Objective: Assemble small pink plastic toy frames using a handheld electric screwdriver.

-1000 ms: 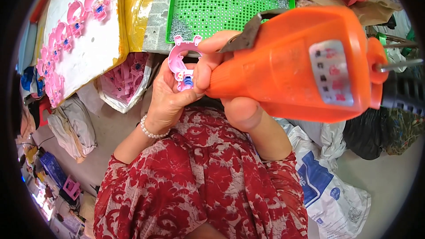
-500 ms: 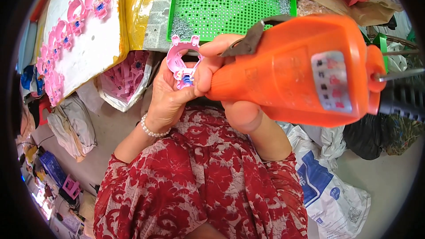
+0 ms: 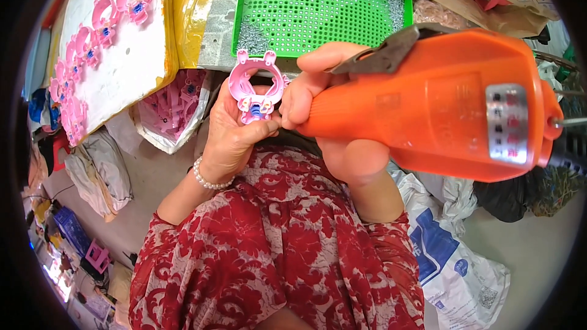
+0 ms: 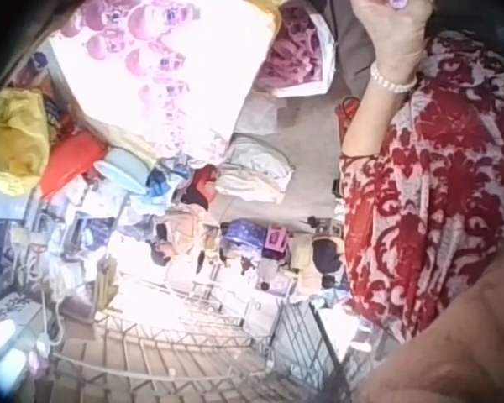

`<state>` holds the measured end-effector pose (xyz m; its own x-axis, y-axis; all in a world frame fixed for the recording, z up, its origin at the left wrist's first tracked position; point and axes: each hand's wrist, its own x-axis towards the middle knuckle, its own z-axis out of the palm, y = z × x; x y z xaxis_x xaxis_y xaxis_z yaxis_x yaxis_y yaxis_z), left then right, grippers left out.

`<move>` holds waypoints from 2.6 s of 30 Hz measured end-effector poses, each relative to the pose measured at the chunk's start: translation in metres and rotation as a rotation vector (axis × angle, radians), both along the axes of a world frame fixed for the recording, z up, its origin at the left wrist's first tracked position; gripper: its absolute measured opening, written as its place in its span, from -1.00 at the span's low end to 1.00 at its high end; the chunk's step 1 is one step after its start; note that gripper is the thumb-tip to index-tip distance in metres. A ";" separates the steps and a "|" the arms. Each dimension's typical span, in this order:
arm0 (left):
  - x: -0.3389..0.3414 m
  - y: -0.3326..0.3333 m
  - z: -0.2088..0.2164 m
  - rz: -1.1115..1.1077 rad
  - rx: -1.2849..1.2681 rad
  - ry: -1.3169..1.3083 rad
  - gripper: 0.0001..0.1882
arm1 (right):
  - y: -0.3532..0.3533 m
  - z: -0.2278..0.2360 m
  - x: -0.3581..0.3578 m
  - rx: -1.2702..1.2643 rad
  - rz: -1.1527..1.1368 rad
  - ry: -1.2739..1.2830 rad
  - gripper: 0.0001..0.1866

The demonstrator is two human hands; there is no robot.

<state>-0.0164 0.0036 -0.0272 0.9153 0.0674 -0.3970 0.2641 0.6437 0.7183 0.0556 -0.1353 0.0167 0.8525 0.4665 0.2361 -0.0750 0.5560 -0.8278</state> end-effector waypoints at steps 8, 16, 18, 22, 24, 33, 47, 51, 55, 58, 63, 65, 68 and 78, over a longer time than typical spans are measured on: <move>-0.001 -0.001 -0.003 -0.027 0.073 -0.023 -0.26 | -0.007 -0.001 0.009 0.031 0.022 -0.063 -0.02; 0.004 -0.001 0.007 -0.017 0.077 -0.068 -0.25 | -0.013 -0.002 0.009 -0.031 0.053 -0.063 -0.04; 0.013 0.002 0.019 -0.031 0.141 -0.099 -0.25 | -0.017 0.001 0.012 -0.043 -0.005 -0.104 -0.06; 0.037 0.005 0.046 -0.064 0.238 -0.193 -0.28 | -0.028 0.007 0.022 -0.022 -0.076 -0.127 -0.08; 0.051 0.004 0.046 -0.055 0.281 -0.253 -0.29 | -0.034 0.008 0.024 -0.052 -0.140 -0.124 -0.09; 0.105 -0.026 0.044 -0.150 0.278 -0.308 -0.40 | -0.056 0.003 0.014 -0.223 -0.262 -0.103 -0.14; 0.121 -0.033 0.030 -0.078 0.368 -0.313 -0.39 | -0.050 0.005 0.018 -0.217 -0.237 -0.058 -0.17; 0.119 -0.030 0.033 -0.080 0.406 -0.315 -0.39 | -0.049 0.004 0.018 -0.227 -0.245 -0.058 -0.16; 0.105 -0.024 0.039 -0.110 0.235 -0.262 -0.40 | -0.050 0.005 0.020 -0.238 -0.241 -0.066 -0.16; 0.093 -0.018 0.045 -0.144 0.139 -0.204 -0.43 | -0.051 0.007 0.024 -0.250 -0.243 -0.074 -0.16; 0.077 -0.005 0.045 -0.173 -0.066 -0.138 -0.35 | -0.045 0.008 0.032 -0.289 -0.257 -0.113 -0.16; 0.071 0.001 0.045 -0.154 -0.124 -0.111 -0.41 | -0.043 0.008 0.036 -0.283 -0.238 -0.115 -0.15; 0.062 0.007 0.043 -0.192 -0.134 -0.050 -0.41 | -0.039 0.012 0.042 -0.280 -0.227 -0.131 -0.14; 0.019 0.024 0.032 -0.193 -0.145 0.062 -0.38 | -0.003 0.012 0.083 -0.197 -0.215 -0.177 -0.14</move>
